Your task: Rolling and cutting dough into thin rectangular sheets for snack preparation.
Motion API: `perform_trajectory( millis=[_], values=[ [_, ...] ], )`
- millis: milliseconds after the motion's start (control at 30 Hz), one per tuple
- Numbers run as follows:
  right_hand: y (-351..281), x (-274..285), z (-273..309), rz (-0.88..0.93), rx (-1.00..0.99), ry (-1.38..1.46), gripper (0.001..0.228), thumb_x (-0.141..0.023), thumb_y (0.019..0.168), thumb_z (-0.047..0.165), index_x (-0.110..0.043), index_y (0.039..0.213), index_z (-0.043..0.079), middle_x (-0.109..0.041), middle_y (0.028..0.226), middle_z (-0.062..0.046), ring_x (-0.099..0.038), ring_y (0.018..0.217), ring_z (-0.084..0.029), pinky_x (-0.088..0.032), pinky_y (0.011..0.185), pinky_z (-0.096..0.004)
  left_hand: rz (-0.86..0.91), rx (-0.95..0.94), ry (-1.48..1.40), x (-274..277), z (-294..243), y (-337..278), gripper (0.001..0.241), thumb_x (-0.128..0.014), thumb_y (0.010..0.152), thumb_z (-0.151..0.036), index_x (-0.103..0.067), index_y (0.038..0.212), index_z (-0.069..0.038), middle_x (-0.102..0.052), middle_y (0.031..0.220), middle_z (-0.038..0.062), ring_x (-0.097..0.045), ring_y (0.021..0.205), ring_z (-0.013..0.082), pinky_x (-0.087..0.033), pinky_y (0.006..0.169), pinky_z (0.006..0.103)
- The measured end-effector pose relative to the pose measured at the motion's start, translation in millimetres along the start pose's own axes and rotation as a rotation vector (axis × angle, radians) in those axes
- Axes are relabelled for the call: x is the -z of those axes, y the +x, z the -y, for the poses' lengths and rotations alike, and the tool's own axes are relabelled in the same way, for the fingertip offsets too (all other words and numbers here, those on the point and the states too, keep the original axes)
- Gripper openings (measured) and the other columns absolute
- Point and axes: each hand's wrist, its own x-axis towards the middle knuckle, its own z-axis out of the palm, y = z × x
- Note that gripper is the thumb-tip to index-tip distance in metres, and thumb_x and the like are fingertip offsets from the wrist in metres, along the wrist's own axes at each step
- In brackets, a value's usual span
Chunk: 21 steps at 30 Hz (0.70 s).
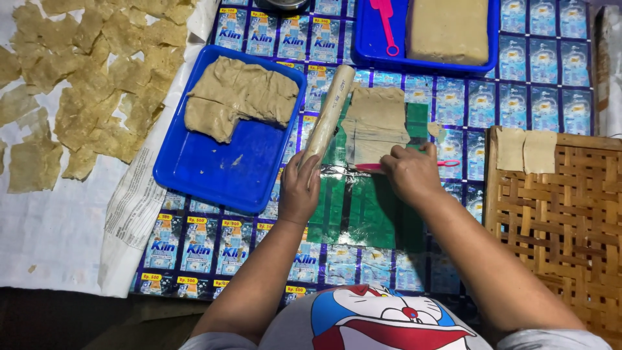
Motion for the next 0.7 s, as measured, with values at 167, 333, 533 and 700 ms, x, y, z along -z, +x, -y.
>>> perform_trajectory(
  millis=[167,333,533,700],
  values=[
    [1.2,3.6,16.1,0.075,-0.066,0.082,0.013,-0.061,0.092,0.039,-0.065,0.085,0.028,-0.06,0.085,0.004,-0.067,0.079,-0.02,-0.045,0.081,-0.044,-0.005,-0.001,0.004,-0.5,-0.2,0.4,0.034,-0.065,0.097,-0.019,-0.066,0.13,-0.023,-0.06,0.131,0.016,-0.063,0.121,0.0359,-0.052,0.099,0.0484],
    [-20.0,44.2,54.5,0.172,-0.472,0.45,0.024,-0.064,0.097,0.04,-0.064,0.109,0.02,-0.066,0.086,-0.014,-0.072,0.088,-0.04,-0.056,0.073,-0.053,-0.002,0.008,-0.003,-0.8,0.1,0.8,0.034,-0.065,0.097,-0.019,-0.067,0.13,-0.024,-0.06,0.132,0.016,-0.063,0.12,0.036,-0.052,0.098,0.0479],
    [-48.3,38.1,106.3,0.314,-0.764,0.619,0.028,-0.059,0.098,0.039,-0.054,0.11,0.015,-0.071,0.08,-0.026,-0.071,0.088,-0.051,-0.054,0.076,-0.06,-0.007,0.004,0.009,2.3,-2.8,1.2,0.034,-0.065,0.097,-0.019,-0.066,0.131,-0.024,-0.06,0.13,0.016,-0.064,0.119,0.0364,-0.052,0.097,0.0482],
    [-40.5,21.8,116.7,0.322,-0.711,0.537,0.032,-0.045,0.104,0.041,-0.045,0.117,0.013,-0.07,0.076,-0.029,-0.071,0.081,-0.053,-0.054,0.073,-0.063,0.008,0.002,-0.01,5.2,-3.9,1.6,0.034,-0.064,0.097,-0.018,-0.065,0.131,-0.023,-0.06,0.13,0.018,-0.064,0.119,0.0378,-0.052,0.097,0.0491]
  ],
)
